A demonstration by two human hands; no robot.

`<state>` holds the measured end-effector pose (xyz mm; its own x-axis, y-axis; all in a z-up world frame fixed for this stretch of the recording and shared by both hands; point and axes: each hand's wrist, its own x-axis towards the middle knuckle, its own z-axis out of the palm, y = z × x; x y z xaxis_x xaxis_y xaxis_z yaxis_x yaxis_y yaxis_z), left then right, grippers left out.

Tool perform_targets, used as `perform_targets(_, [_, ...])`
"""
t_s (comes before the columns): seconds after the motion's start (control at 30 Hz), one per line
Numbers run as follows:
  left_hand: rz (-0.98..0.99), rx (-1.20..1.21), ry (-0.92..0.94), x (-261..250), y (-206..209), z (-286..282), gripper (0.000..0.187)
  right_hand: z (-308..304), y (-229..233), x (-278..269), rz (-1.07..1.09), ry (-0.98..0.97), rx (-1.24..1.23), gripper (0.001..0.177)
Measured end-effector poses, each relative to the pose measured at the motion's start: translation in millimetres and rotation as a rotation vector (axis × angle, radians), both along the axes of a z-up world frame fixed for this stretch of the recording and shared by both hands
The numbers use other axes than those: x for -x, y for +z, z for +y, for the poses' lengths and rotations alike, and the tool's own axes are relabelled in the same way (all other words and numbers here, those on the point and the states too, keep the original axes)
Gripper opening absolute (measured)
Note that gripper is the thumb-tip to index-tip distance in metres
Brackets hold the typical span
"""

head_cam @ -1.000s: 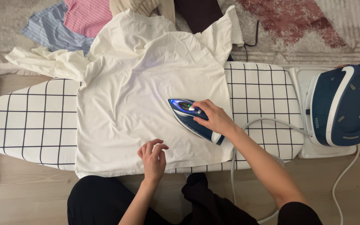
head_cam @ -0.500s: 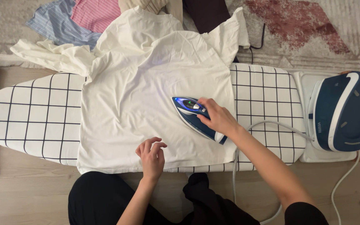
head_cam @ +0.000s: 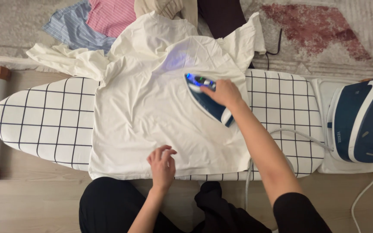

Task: The person lays a white long-sleeve shirt flat on an ironing board, smooths and repositions it, and irons the body section by section with a steam iron, occasionally lifting and re-spreading the fabric to iron other areas.

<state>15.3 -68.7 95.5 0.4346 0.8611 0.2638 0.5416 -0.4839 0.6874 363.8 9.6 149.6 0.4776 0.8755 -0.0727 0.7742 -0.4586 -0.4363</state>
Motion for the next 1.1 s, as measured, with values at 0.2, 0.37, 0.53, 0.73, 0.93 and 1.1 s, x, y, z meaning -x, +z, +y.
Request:
perform_targets(0.2, [0.184, 0.017, -0.586, -9.9, -31.2, -44.1, 0.034, -47.8, 15.0, 40.7, -0.050, 0.216, 0.168, 0.066])
perform_targets(0.37, [0.132, 0.146, -0.610, -3.7, -21.3, -44.2, 0.033, -36.3, 0.2, 23.3, -0.018, 0.027, 0.186, 0.067])
perform_targets(0.53, [0.111, 0.034, -0.317, 15.5, -43.1, 20.3, 0.036, -10.3, -15.7, 6.3, 0.015, -0.303, 0.079, 0.074])
perform_targets(0.73, [0.294, -0.165, -0.026, 28.1, -55.0, 162.1, 0.054, 41.2, -15.3, 69.7, -0.018, 0.072, 0.103, 0.073])
perform_targets(0.93, [0.607, -0.130, 0.021, 36.1, -70.4, 224.9, 0.057, 81.2, -9.3, 111.3, 0.032, 0.078, 0.136, 0.068])
perform_targets(1.1, [0.571, -0.042, 0.028, 54.7, -80.3, 221.5, 0.062, 47.2, -29.4, 58.8, -0.027, -0.088, 0.051, 0.067])
